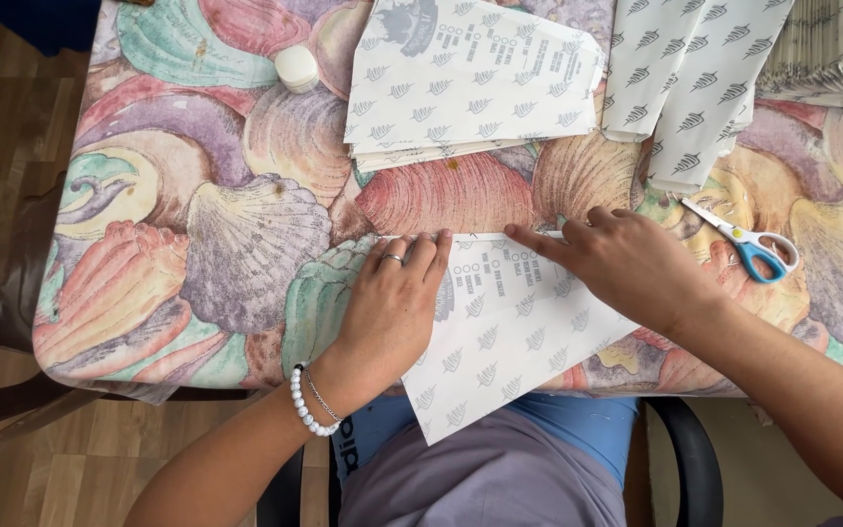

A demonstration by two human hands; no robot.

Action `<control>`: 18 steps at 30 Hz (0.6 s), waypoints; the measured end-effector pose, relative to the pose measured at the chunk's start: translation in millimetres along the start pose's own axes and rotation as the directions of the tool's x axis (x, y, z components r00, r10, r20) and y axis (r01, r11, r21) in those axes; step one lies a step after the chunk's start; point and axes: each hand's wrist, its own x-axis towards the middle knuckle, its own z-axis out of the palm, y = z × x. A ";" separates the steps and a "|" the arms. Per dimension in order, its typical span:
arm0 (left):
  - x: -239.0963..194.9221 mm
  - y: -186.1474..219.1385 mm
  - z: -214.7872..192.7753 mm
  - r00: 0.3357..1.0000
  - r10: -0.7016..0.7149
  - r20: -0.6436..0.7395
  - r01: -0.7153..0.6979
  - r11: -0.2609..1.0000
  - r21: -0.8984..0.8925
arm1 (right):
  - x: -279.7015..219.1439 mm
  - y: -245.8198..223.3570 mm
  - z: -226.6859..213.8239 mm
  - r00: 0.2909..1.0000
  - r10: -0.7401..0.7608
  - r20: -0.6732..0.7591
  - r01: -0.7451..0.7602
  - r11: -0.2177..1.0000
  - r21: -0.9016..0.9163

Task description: Manually folding printed paper sheets into bags and organizing them into stacks.

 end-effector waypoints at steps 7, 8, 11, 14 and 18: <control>3.2 -0.6 -5.5 0.999 0.010 -0.051 -0.011 1.000 -0.018 | 7.4 2.0 -10.8 0.994 0.038 0.104 -0.035 0.999 -0.024; 6.3 -0.8 -5.4 0.998 0.001 -0.064 -0.003 1.000 -0.026 | 7.6 1.7 -10.6 0.994 0.043 0.105 -0.041 0.999 -0.022; 13.5 1.0 -5.9 0.996 -0.008 -0.088 0.007 1.000 -0.015 | 7.4 0.3 -5.4 0.994 0.047 0.095 -0.046 0.999 -0.021; 13.0 3.6 -5.5 0.992 0.006 -0.125 -0.001 0.999 0.040 | 0.8 7.4 17.3 0.999 0.012 -0.037 -0.011 1.000 0.022; 11.2 2.6 -0.5 0.991 0.026 -0.132 -0.016 0.997 0.077 | -11.2 21.0 66.8 0.948 -0.038 -0.315 0.076 0.991 0.111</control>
